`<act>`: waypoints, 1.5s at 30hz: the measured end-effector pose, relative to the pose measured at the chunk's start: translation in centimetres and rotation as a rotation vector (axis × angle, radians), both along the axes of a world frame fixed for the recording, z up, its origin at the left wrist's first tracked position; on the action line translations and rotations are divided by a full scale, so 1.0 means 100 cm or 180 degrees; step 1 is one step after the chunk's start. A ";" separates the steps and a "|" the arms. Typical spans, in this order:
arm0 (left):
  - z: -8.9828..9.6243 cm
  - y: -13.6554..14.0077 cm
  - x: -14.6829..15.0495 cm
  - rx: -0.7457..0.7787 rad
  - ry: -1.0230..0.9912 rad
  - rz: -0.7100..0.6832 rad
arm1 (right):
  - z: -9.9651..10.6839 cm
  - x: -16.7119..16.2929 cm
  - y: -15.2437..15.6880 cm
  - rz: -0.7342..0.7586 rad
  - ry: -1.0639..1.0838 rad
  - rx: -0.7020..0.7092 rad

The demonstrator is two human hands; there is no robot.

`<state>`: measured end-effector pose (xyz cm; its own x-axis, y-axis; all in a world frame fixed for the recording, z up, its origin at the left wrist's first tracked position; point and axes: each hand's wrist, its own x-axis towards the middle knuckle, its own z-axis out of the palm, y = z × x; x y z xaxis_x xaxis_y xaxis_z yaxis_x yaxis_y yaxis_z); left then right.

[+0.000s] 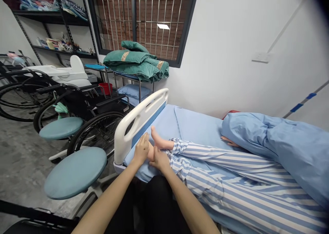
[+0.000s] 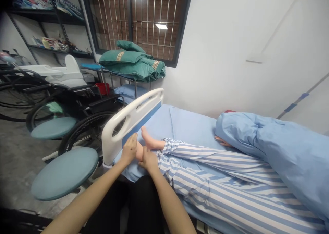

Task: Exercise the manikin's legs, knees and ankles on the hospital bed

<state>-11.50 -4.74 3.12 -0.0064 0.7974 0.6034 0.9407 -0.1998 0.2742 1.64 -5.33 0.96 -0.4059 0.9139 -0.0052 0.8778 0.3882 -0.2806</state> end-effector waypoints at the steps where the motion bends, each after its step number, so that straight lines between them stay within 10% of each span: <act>1: 0.000 0.000 0.001 0.0024 -0.0205 0.0090 | 0.001 0.000 0.000 -0.0011 -0.0007 -0.0023; 11: 0.015 -0.006 0.008 -0.0488 -0.1949 0.0248 | 0.004 -0.004 -0.001 -0.0032 -0.0213 0.0017; 20: 0.054 0.013 -0.002 -0.1650 0.0940 0.0393 | 0.001 -0.002 0.002 0.0053 -0.0256 -0.0005; 32: 0.047 0.048 0.030 -0.2835 0.1975 0.0453 | -0.006 0.000 0.004 0.0199 -0.0140 0.0128; 45: 0.028 0.010 0.013 -0.0582 0.1947 -0.0048 | 0.002 -0.001 -0.001 0.0011 -0.0143 0.0150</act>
<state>-10.17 -3.77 5.96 0.3080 0.8853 0.3485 0.9354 -0.2150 -0.2806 1.51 -5.45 1.20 -0.4094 0.9121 0.0196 0.8877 0.4032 -0.2224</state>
